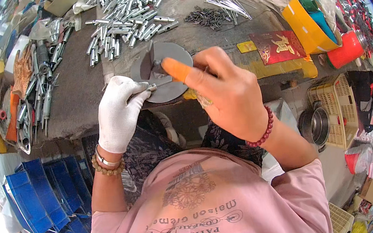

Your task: The person assembles metal hardware components by inserting small pins into metal brackets and tapping them into place with a hammer.

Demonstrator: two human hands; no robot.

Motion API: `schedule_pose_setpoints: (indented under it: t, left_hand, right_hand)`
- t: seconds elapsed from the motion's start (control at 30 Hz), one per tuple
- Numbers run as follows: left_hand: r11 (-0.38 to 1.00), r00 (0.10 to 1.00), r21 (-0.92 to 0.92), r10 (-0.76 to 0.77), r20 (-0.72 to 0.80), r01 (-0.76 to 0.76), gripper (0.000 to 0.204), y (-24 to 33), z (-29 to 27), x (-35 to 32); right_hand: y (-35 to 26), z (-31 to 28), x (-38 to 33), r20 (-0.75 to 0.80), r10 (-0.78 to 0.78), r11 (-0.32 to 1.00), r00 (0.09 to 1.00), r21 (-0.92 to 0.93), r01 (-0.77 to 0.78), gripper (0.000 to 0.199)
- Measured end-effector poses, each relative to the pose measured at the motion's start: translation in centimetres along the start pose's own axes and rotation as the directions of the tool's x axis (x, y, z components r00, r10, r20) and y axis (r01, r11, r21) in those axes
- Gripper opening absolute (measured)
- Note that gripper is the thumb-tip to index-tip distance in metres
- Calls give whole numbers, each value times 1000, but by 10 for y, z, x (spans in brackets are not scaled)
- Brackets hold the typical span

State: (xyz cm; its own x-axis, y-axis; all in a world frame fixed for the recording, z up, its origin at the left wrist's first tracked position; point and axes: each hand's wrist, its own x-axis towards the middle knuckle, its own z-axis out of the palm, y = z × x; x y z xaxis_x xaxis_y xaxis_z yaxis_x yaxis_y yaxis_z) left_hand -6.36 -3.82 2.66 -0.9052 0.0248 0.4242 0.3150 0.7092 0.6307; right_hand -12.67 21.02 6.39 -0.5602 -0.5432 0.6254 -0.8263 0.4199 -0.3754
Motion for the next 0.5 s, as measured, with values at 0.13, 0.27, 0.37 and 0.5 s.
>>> schedule_pose_setpoints:
  t: [0.13,0.27,0.37,0.5]
  left_hand:
    - [1000,999,0,-30,14,30,16,0,0,0]
    - [999,999,-25,-34,-12,33,17,-6,2,-3]
    - [999,999,-7,-34,-26,34,15,0,1,-2]
    - [1000,1000,-9,-22,-1,22,15,-2,1,1]
  right_hand:
    - [2,3,-8,146,13,987,989,-162,11,62]
    - [4,0,0,-22,-74,992,997,-101,72,59]
    - [-6,-7,4,-150,-80,997,985,-32,76,59]
    - [-1,8,-12,186,-8,994,982,-109,29,59]
